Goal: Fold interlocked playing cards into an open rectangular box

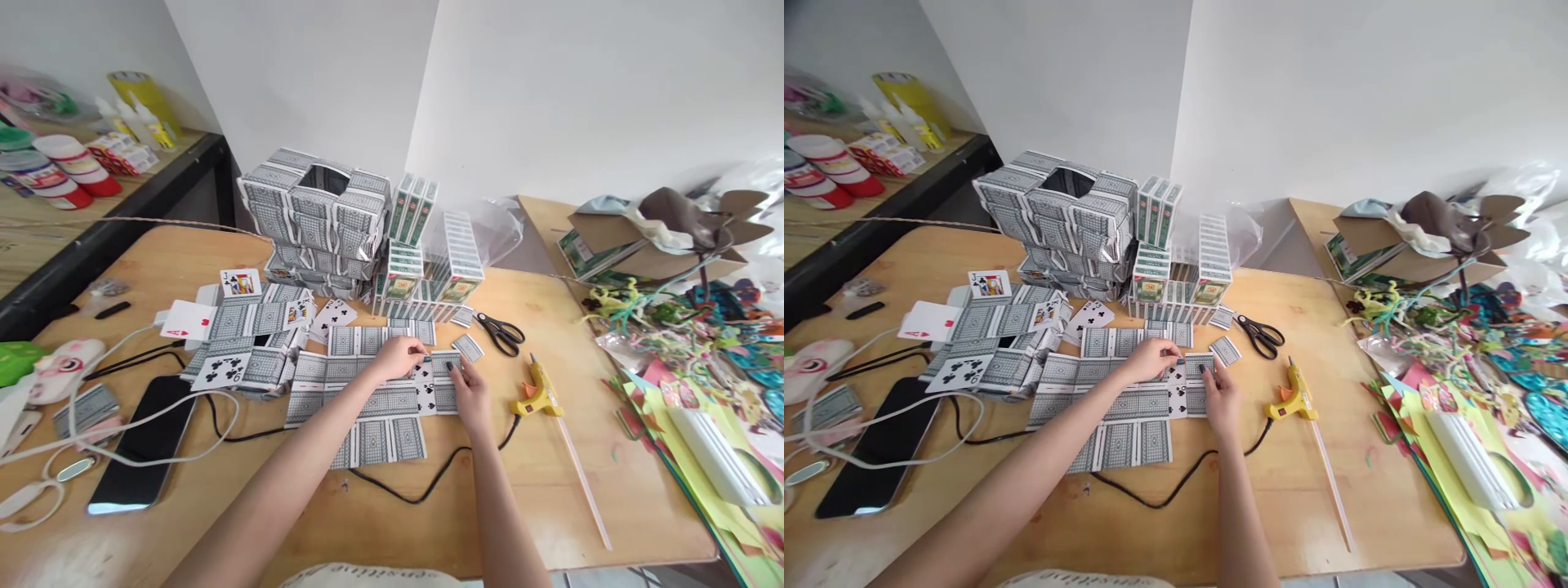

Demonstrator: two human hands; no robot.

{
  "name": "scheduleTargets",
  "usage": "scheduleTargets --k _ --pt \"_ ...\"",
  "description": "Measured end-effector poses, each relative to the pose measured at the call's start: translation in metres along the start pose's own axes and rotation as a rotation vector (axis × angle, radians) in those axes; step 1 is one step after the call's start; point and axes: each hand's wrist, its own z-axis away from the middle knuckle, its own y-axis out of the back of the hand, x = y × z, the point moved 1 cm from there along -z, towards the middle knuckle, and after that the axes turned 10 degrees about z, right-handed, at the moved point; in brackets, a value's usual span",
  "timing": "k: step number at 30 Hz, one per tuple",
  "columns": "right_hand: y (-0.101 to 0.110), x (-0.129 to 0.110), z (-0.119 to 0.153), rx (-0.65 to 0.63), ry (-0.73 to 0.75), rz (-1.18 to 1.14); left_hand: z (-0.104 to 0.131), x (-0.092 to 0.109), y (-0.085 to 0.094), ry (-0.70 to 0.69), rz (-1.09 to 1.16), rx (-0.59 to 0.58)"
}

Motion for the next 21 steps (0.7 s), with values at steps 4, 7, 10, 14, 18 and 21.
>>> scheduleTargets --k 4,7,10,14,18,21 --pt "0.0002 -0.0010 0.0019 0.055 -0.012 -0.001 0.0027 0.0042 0.0040 0.012 0.056 0.000" --pt "-0.0001 0.0023 0.0024 0.077 -0.018 -0.052 0.0026 0.0049 0.0050 0.007 0.079 -0.013" --pt "-0.0008 0.0063 0.0012 0.059 -0.031 -0.098 0.0016 0.0023 0.0039 0.004 0.075 -0.001" --pt "0.0000 0.0067 0.0002 0.032 -0.018 -0.091 0.0009 -0.0010 0.0015 -0.005 0.054 0.017" --pt "0.0017 0.0044 0.0007 0.013 -0.001 -0.060 0.0014 -0.0001 0.0003 -0.013 0.028 0.045" --pt "0.0030 0.0024 0.0015 0.019 0.011 -0.047 0.0011 0.0010 -0.0002 -0.013 -0.018 0.064"
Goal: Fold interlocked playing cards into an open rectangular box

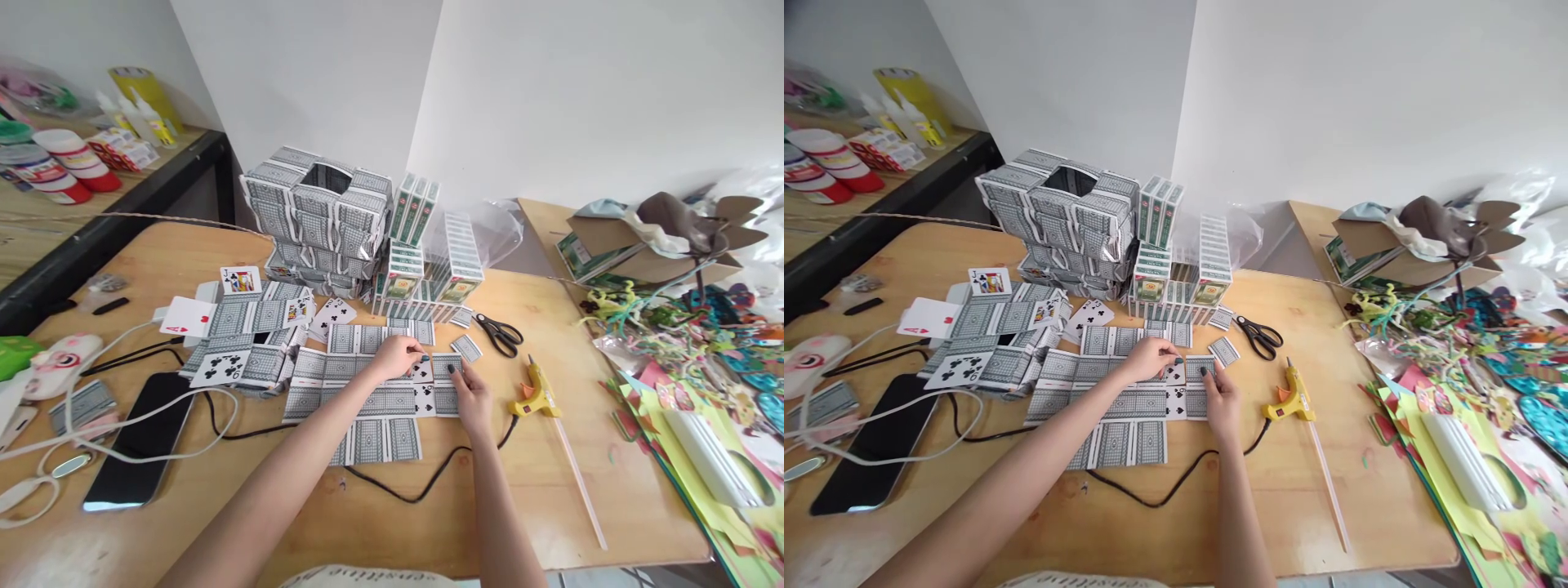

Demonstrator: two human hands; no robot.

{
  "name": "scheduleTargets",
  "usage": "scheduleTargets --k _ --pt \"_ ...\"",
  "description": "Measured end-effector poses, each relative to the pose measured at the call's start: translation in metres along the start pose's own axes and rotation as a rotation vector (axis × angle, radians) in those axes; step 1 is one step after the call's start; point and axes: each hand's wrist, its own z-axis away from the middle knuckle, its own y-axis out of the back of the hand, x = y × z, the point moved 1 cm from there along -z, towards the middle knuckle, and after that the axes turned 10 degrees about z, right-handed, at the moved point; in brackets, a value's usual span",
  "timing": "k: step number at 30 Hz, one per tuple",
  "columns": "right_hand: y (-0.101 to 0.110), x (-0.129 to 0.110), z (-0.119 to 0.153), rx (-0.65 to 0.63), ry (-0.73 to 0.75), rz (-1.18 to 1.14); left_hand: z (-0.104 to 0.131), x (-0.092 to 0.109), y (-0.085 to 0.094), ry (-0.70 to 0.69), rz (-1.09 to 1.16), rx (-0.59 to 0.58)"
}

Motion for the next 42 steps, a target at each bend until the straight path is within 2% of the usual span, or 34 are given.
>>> scheduleTargets --k 9,15,21,30,42 --pt "0.000 -0.001 0.001 -0.049 0.031 0.049 -0.001 -0.004 -0.001 0.023 -0.051 -0.029" --pt "-0.001 -0.004 0.001 -0.048 0.055 0.036 -0.002 -0.007 -0.003 0.013 0.036 -0.053" --pt "0.000 -0.006 0.000 -0.051 0.076 0.070 -0.005 -0.010 -0.006 0.076 0.116 -0.020" --pt "-0.002 -0.010 0.015 -0.021 0.009 0.097 -0.004 -0.008 -0.005 0.045 0.103 0.013" --pt "0.001 -0.012 0.017 0.005 0.037 0.135 -0.003 -0.008 -0.004 0.056 0.095 0.041"
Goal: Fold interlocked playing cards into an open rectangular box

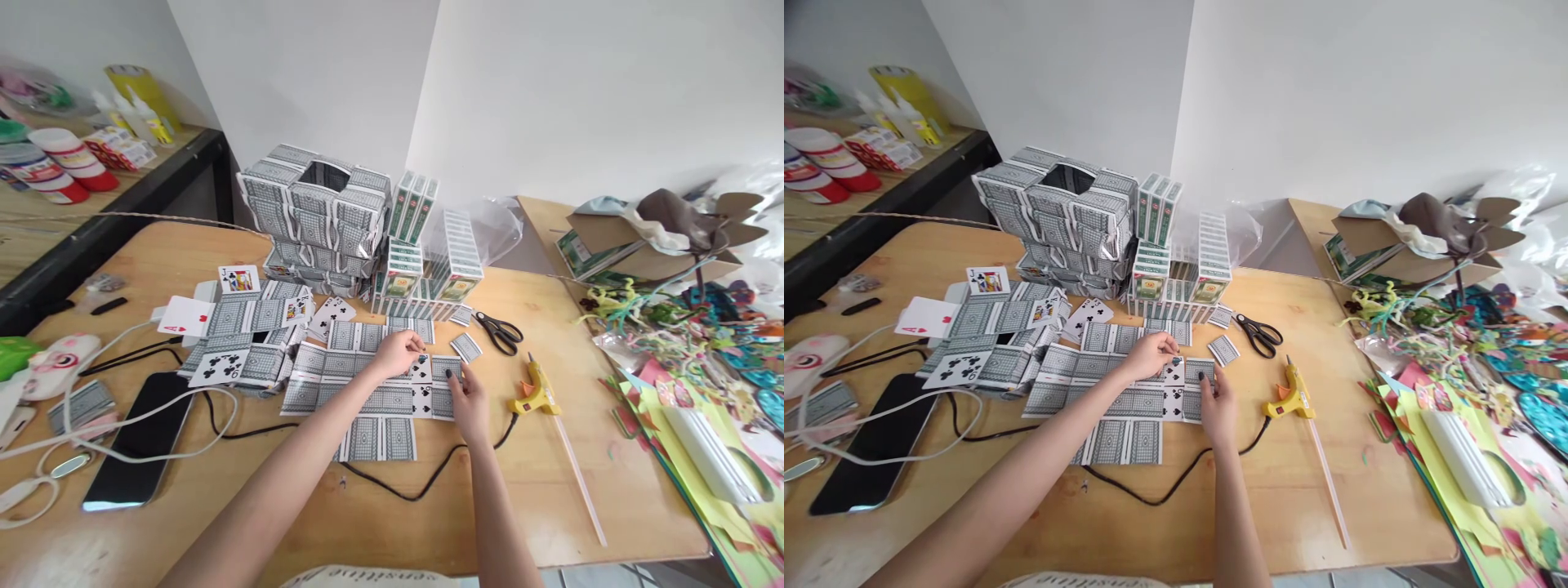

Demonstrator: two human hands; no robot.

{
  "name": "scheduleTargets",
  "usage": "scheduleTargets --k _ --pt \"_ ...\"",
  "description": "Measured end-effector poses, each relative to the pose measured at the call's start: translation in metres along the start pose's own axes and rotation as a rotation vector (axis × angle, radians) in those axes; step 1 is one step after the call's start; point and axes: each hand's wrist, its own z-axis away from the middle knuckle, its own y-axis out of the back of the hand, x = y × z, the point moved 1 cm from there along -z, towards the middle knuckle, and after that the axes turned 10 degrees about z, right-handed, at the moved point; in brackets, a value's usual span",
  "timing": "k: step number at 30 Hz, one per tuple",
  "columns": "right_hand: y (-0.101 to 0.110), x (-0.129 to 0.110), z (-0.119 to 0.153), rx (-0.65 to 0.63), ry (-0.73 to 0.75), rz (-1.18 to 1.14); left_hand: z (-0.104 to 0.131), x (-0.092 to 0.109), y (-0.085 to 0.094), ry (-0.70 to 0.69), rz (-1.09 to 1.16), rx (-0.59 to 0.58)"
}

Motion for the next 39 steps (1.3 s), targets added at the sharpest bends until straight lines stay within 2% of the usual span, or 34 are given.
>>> scheduleTargets --k 5,11,16,39 --pt "0.002 -0.004 -0.002 -0.035 0.001 0.066 -0.001 0.000 -0.001 -0.017 -0.022 0.030" --pt "0.002 -0.008 -0.003 -0.008 0.003 0.092 0.000 0.003 -0.001 -0.045 -0.078 0.065" --pt "0.003 -0.011 -0.002 0.004 -0.006 0.191 0.000 0.002 0.000 -0.024 -0.030 0.057" --pt "-0.007 0.003 -0.001 0.002 0.049 0.129 0.000 0.003 -0.001 0.036 0.111 0.004"
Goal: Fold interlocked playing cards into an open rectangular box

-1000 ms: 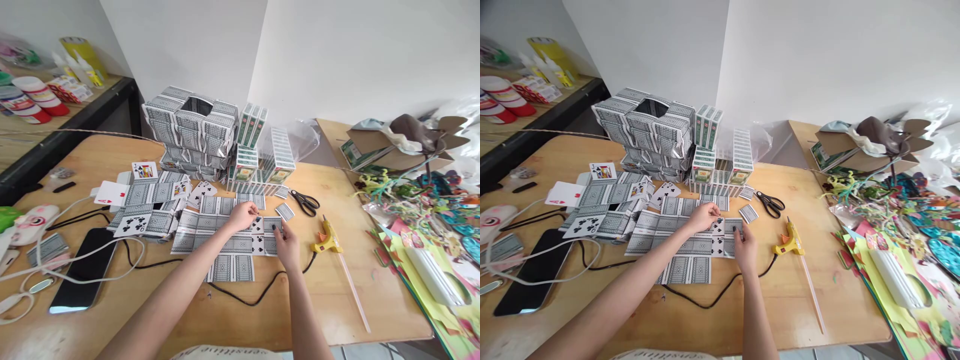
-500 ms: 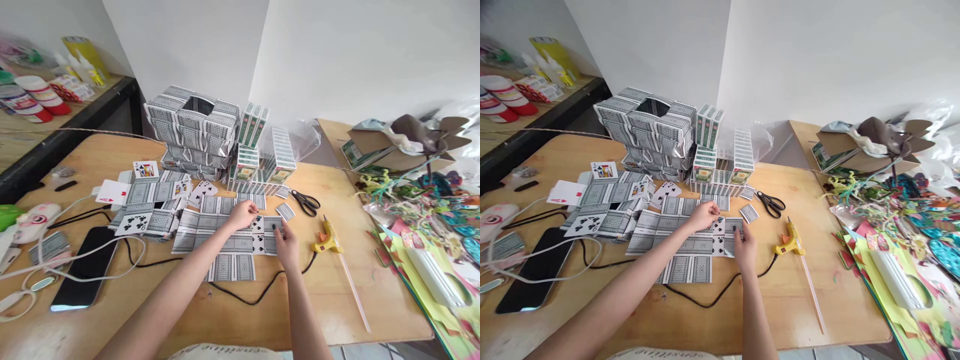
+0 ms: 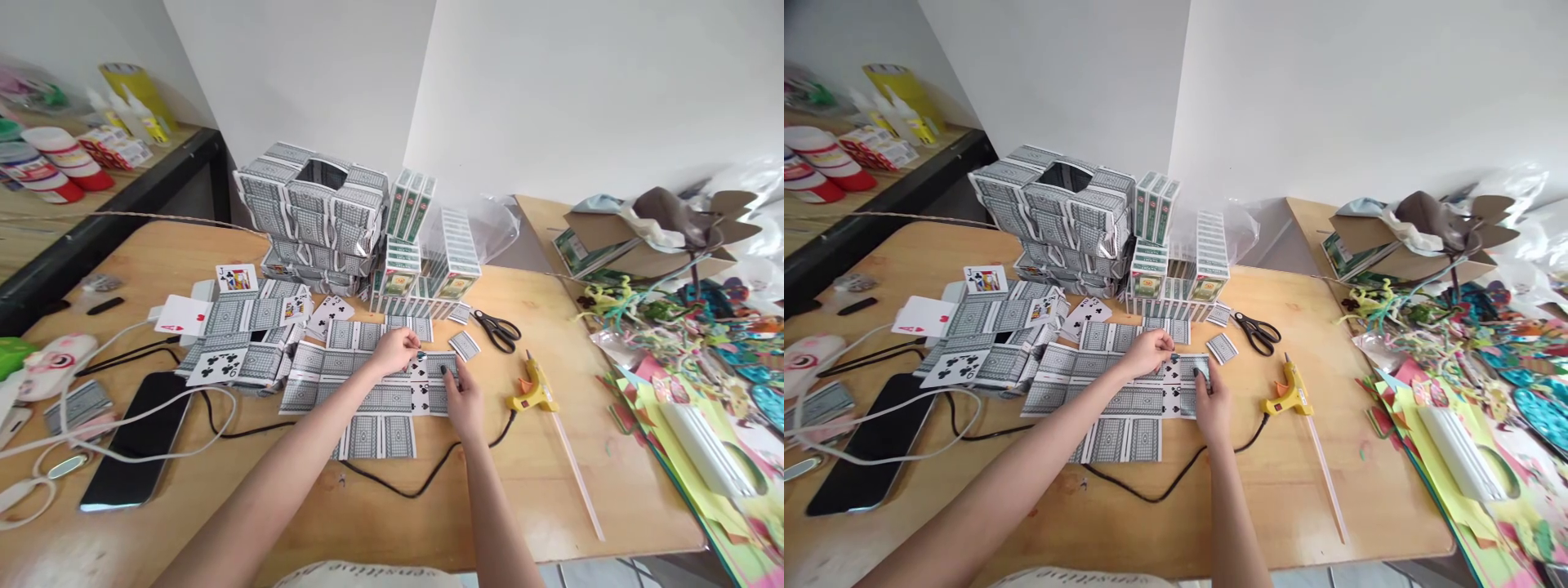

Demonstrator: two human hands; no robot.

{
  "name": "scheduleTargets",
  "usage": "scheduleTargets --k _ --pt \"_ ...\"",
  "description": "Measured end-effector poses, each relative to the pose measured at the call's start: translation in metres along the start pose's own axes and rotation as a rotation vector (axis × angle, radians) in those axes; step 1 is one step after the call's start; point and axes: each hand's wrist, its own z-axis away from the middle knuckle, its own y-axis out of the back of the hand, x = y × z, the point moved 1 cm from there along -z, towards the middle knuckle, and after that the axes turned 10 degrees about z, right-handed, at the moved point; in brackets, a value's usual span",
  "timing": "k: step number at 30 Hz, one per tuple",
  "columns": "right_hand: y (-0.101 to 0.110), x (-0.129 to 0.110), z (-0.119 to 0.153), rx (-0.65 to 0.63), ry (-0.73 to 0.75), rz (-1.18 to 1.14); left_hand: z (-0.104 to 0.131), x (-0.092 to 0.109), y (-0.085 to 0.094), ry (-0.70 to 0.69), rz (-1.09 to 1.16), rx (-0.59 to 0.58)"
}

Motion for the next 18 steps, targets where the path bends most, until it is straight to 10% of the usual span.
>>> scheduleTargets --k 10,18 --pt "-0.004 0.000 -0.004 -0.040 0.044 -0.076 0.008 0.004 -0.001 -0.130 -0.184 0.044" --pt "0.001 -0.013 0.004 -0.084 0.062 -0.022 0.077 0.022 0.006 -0.422 -0.872 0.074"
